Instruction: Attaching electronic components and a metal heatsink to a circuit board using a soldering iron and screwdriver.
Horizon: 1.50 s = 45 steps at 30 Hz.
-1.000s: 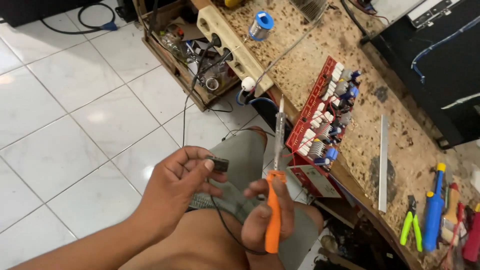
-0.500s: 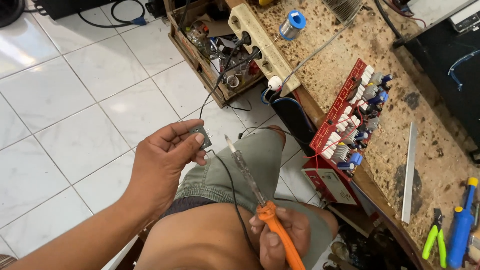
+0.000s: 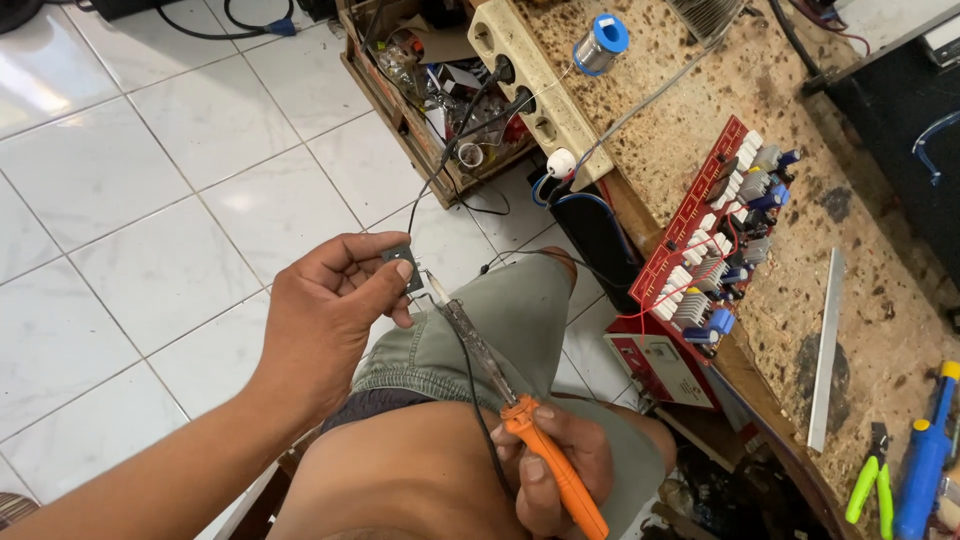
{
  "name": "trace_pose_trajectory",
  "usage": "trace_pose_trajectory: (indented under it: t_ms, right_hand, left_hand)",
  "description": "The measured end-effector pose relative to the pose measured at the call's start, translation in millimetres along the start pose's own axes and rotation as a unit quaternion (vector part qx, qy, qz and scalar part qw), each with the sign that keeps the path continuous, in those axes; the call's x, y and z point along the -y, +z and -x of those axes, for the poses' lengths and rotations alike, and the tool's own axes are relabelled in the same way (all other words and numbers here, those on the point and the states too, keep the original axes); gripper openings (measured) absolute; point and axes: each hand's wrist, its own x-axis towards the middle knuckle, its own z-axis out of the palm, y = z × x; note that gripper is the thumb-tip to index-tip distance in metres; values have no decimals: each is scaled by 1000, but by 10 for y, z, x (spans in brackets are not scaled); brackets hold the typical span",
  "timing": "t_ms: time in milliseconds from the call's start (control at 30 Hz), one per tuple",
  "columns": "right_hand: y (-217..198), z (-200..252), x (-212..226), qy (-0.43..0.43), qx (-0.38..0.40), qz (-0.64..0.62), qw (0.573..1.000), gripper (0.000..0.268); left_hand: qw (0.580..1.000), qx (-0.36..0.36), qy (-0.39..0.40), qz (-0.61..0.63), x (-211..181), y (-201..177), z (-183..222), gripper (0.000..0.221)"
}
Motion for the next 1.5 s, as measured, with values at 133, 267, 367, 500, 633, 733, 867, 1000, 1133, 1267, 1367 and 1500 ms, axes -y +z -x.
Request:
trace_pose_trajectory:
  t_ms: [133, 267, 367, 500, 633, 733, 867, 1000, 1133, 1267, 1367, 1500]
  right_hand:
    - [34, -111, 104, 16, 42, -29, 999, 46]
    - [284, -449, 318, -54, 50, -41, 996, 30]
    - [339, -567, 397, -83, 75, -13, 994, 26]
    - [323, -570, 410, -89, 93, 37, 991, 25]
    - [388, -613, 469, -69, 98, 54, 991, 23]
    - [259, -512, 332, -94, 106, 30, 989, 28]
    - [258, -474, 338, -64, 94, 16, 993, 27]
    - [336, -522, 431, -36, 89, 12, 995, 25]
    - [329, -467, 386, -14, 83, -17, 996, 26]
    - [322, -447, 381, -6, 78, -21, 997, 25]
    - [301, -407, 386, 30, 88, -37, 995, 26]
    - [312, -396, 371, 24, 74, -18, 997, 26]
  left_hand:
    - [1000, -10, -1, -25, -19, 3, 6, 24]
    - [999, -12, 4, -32, -32, 1, -1, 22]
    - [999, -19, -9, -45, -63, 2, 11, 21]
    - [998, -20, -4, -61, -75, -18, 3, 21]
    - [998, -9, -1, -61, -124, -32, 10, 22]
    - [998, -10, 15, -57, -134, -41, -5, 21]
    - [999, -5, 10, -30, -81, -70, -46, 21]
    - [999, -13, -10, -42, -73, -57, -50, 21]
    - [999, -14, -15, -35, -29, -69, -75, 21]
    - [999, -14, -20, -33, -23, -65, -78, 22]
    - [999, -15, -25, -29, 18, -69, -90, 21]
    - [1000, -15, -15, -15, 64, -84, -110, 21]
